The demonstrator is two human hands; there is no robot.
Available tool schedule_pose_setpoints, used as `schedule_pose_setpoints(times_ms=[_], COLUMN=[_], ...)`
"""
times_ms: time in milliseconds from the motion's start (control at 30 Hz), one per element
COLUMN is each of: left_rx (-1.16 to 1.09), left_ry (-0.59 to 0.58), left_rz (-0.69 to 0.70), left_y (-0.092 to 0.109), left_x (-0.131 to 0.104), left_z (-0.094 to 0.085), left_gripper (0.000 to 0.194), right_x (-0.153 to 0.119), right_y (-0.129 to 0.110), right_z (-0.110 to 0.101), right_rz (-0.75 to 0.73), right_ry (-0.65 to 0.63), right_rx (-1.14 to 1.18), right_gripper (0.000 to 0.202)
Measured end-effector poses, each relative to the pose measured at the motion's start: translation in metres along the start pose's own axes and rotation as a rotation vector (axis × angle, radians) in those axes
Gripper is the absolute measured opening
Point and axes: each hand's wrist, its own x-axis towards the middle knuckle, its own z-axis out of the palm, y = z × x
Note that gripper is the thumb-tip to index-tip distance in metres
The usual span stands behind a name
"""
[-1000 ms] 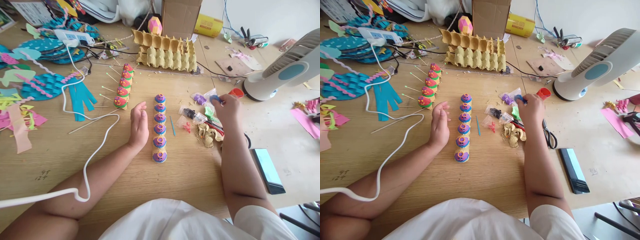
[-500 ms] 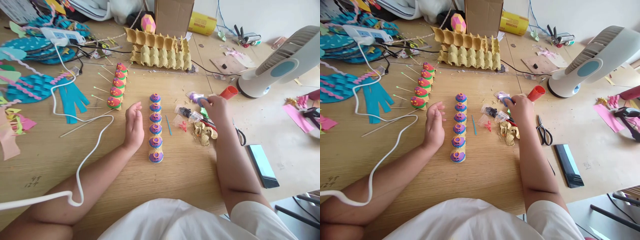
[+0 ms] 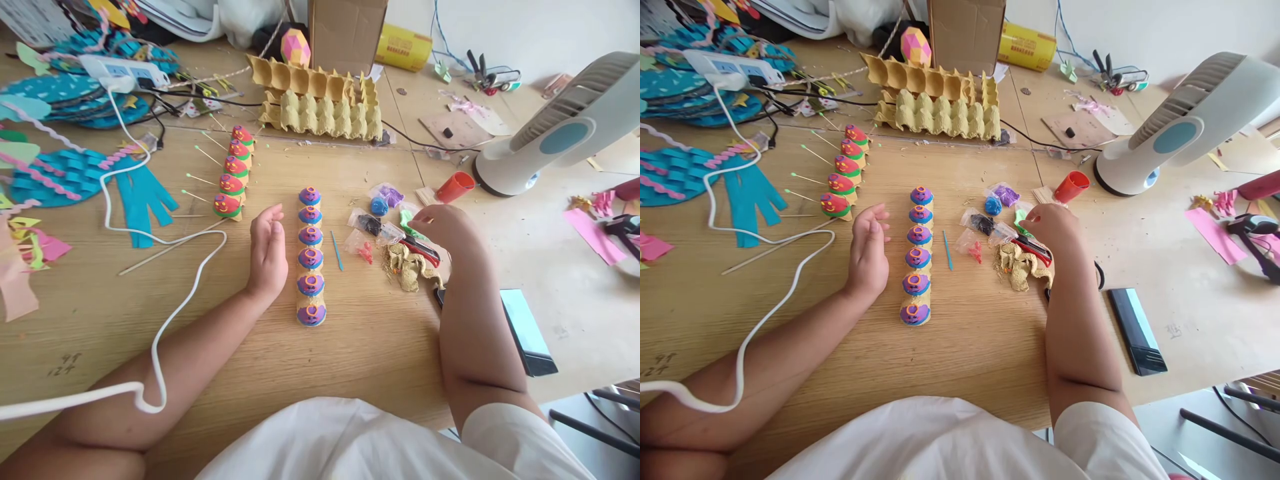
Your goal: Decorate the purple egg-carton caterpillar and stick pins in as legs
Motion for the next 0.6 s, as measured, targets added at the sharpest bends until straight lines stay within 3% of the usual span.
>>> schedule_pose_setpoints(times_ms=[433,600], left_rx=[-0.006,-0.01], left_ry=[-0.001,-0.001], left_rz=[0.011,0.013], left_y=[-0.001,-0.002], left_x=[0.0,0.001], left_z=[0.0,0.0], left_gripper=[0.052,0.052], right_x=[-0.001,0.0], right_y=[-0.02,-0.022], right_z=[0.016,0.019], right_rz=[0.08,0.084], right_ry=[-0.003,-0.006], right_rx=[-0.18,-0.202], right_gripper=[0.041,0.026])
